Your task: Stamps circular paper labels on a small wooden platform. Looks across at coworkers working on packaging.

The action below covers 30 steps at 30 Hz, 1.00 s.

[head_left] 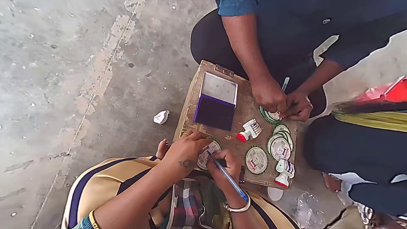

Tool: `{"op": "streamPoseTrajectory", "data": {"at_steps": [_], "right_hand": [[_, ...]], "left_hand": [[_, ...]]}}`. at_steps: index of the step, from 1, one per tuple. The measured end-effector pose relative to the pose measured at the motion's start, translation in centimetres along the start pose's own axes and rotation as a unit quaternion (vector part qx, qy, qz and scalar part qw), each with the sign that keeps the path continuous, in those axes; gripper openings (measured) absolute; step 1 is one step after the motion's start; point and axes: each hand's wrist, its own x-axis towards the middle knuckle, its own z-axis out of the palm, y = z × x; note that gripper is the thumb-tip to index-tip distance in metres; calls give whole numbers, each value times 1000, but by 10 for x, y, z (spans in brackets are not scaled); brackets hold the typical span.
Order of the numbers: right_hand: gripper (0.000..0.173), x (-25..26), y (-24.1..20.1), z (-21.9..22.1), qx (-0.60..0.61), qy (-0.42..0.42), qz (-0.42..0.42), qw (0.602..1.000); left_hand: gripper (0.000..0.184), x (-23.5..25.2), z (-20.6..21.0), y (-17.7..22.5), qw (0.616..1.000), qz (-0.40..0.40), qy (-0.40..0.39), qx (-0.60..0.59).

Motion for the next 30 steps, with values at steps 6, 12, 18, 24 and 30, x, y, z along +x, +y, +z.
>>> {"op": "streamPoseTrajectory", "data": {"at_steps": [6, 12, 18, 24, 30], "right_hand": [[10, 0, 3, 5, 16, 21, -8, 1000], [12, -1, 2, 7, -4, 31, -11, 999], [14, 0, 2, 7, -5, 23, -20, 1000], [13, -3, 4, 6, 15, 45, -36, 998], [14, -2, 3, 7, -18, 33, -32, 999]], "left_hand": [[30, -1, 5, -4, 999, 23, 27, 17], [28, -2, 10, -7, 997, 46, 54, 43], [28, -2, 10, -7, 996, 48, 53, 52], [30, -3, 10, -6, 996, 47, 47, 53], [30, -3, 11, -8, 996, 43, 55, 46]]}}
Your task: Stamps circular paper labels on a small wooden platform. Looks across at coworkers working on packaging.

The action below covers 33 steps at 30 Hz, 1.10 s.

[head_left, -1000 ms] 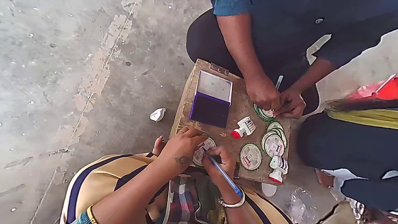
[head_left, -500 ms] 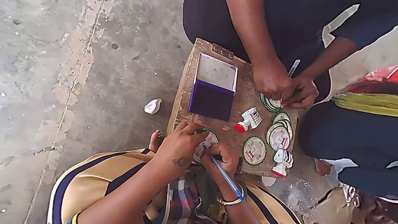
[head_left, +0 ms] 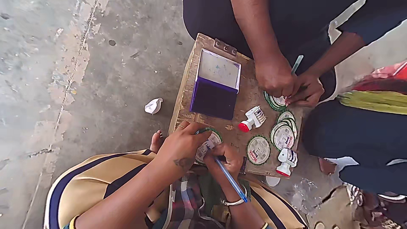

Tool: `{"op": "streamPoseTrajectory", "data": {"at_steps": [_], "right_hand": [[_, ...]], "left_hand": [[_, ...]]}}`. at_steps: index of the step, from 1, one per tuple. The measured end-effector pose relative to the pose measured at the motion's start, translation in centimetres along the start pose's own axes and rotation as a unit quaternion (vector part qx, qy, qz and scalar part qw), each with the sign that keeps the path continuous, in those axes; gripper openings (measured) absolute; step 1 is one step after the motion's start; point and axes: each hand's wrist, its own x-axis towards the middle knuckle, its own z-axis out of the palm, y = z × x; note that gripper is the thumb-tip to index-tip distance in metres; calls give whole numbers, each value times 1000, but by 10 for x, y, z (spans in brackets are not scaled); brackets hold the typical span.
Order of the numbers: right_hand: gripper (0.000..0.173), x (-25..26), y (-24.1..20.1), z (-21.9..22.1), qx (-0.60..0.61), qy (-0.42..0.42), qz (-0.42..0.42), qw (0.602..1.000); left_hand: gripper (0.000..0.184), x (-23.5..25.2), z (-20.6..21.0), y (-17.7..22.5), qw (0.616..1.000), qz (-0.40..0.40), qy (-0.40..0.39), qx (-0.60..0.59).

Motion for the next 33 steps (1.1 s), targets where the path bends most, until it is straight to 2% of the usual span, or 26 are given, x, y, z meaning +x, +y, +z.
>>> {"op": "streamPoseTrajectory", "data": {"at_steps": [6, 9, 13, 15, 24, 30, 33], "right_hand": [[14, -1, 0, -3, 33, -9, 4, 999], [9, -1, -3, -10, 61, 21, 42, 997], [11, -6, -7, -17, 58, -30, 82, 994], [11, -5, -7, -15, 66, -28, 91, 993], [9, -6, -3, -14, 65, -35, 59, 996], [9, -4, -5, -13, 61, -17, 71, 995], [9, 1, -7, -14, 69, 4, 50, 996]], "left_hand": [[29, 0, -1, 1, 1000, -1, -8, 0], [29, 1, -1, 0, 1000, 7, -1, 3], [31, -3, 3, 0, 1000, 12, 10, 15], [32, -3, 3, 2, 1000, 9, 9, 24], [35, -5, 4, 5, 998, 10, 16, 53], [32, -5, 4, 6, 999, 6, 14, 47], [32, -5, 3, 5, 999, 10, 19, 48]]}}
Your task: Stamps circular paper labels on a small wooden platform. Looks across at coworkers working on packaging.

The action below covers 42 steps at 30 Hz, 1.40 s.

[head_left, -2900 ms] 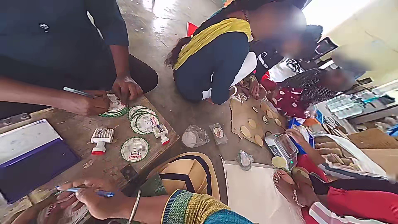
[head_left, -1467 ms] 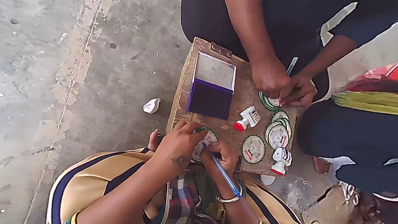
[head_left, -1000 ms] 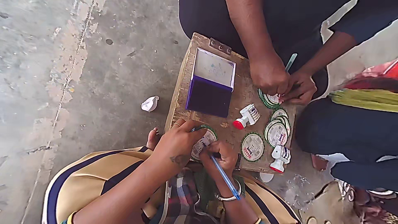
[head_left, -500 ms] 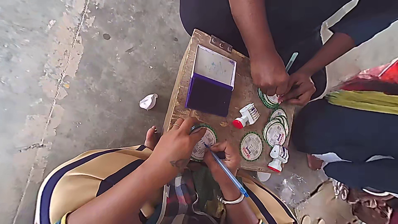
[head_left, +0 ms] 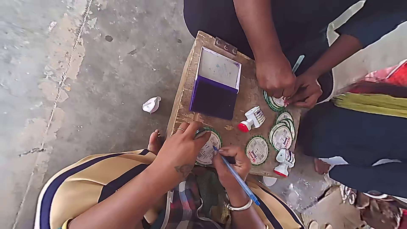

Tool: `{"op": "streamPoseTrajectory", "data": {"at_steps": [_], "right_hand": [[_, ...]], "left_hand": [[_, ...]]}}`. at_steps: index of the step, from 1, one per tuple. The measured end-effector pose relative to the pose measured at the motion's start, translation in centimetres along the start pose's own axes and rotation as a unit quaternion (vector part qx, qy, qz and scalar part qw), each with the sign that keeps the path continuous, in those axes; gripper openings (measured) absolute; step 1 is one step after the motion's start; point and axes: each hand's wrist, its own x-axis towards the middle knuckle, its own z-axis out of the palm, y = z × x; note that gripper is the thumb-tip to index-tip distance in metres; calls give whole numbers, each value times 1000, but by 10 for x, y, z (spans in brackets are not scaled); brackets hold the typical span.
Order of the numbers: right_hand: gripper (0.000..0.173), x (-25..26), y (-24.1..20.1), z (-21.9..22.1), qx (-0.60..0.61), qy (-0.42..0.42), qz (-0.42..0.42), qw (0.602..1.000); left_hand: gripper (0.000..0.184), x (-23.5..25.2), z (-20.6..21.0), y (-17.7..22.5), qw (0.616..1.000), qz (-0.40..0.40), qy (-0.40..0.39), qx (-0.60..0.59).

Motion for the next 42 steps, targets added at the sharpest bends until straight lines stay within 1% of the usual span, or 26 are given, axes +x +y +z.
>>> {"op": "streamPoseTrajectory", "data": {"at_steps": [3, 6, 11, 17, 27, 31, 38, 42], "right_hand": [[8, 2, 0, 4, -11, -5, 2, 1000], [11, 2, 3, 5, -5, 3, 5, 1000], [8, 2, 4, 6, -4, -9, 14, 1000], [8, 2, 5, 6, 8, -11, 19, 1000], [7, 1, 7, 6, -6, 3, 15, 1000], [7, 0, 6, 6, -12, 0, 25, 1000], [7, 1, 8, 7, -16, 16, 15, 1000], [6, 1, 7, 7, -22, 11, 24, 999]], "left_hand": [[34, -2, 1, 0, 1000, 0, -3, -2], [32, 0, 1, 0, 1000, 5, 4, 7], [34, -1, 1, 0, 1000, 3, 0, 4], [34, 0, 1, -1, 1000, 4, 1, 13], [34, 0, 1, -2, 1000, -4, -9, -2], [36, -1, 1, -2, 1000, 3, -12, 1], [38, 0, 0, -2, 1000, 5, -12, 8], [37, 0, 1, -1, 1000, 4, -10, 11]]}}
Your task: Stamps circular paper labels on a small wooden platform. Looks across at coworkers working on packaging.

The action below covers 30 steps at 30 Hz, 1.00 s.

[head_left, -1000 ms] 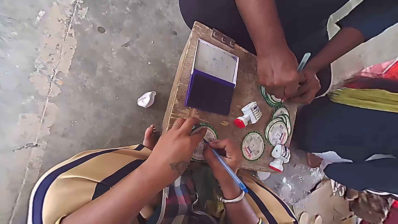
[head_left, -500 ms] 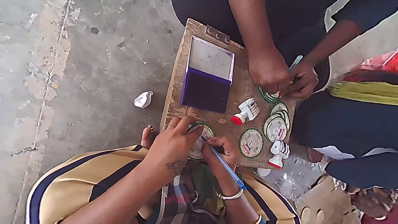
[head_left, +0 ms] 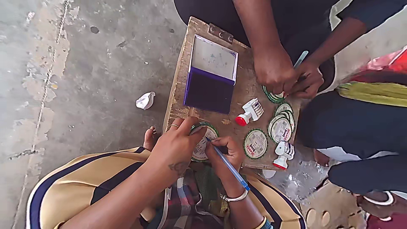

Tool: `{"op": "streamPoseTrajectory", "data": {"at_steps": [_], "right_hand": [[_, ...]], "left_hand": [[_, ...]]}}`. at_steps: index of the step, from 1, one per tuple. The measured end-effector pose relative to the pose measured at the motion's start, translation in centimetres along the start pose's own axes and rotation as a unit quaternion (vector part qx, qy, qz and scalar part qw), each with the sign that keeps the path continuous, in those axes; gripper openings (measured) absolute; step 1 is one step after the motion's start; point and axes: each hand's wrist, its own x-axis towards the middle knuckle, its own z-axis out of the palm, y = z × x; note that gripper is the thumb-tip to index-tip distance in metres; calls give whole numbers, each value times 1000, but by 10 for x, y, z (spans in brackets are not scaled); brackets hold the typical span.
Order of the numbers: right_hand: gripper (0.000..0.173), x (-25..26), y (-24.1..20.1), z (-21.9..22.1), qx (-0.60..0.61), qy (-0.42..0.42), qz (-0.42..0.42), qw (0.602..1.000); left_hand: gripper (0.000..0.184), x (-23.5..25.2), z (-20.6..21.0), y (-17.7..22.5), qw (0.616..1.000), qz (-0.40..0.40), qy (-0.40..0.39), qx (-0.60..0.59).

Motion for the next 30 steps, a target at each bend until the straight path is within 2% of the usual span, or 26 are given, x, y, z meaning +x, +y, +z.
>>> {"op": "streamPoseTrajectory", "data": {"at_steps": [5, 8, 10, 12, 15, 18, 19, 21, 26, 28, 30], "right_hand": [[9, -2, -1, -2, 8, -6, 14, 1000], [8, 2, 0, -1, 18, -9, 9, 1000], [9, -2, -1, -2, 39, 5, 20, 999], [12, 0, -2, -4, 85, 31, 28, 996], [19, -1, -3, -11, 138, 50, 52, 988], [23, 2, -3, -14, 186, 60, 77, 978], [24, 3, -3, -15, 203, 62, 85, 974], [24, 4, -3, -16, 232, 69, 94, 966], [23, 6, -4, -19, 278, 88, 99, 952], [22, 1, -2, -19, 248, 79, 74, 963], [15, -8, 0, -20, 166, 31, 11, 986]], "left_hand": [[35, -2, 4, 1, 1000, 4, 19, 19], [37, -1, 7, 1, 997, 20, 66, 33], [44, -4, 8, 6, 995, 45, 80, 36], [41, -2, 8, 7, 992, 65, 95, 49], [18, -8, 3, 3, 994, 86, 58, 44], [33, -14, -4, 2, 996, 94, -3, 10], [29, -15, -3, 2, 995, 96, -5, 9], [14, -16, -1, -1, 995, 98, 9, 10], [22, -15, 0, 0, 996, 71, 51, -3], [24, -17, 5, 4, 994, 55, 91, -3], [25, -20, 12, 9, 990, 25, 136, 8]]}}
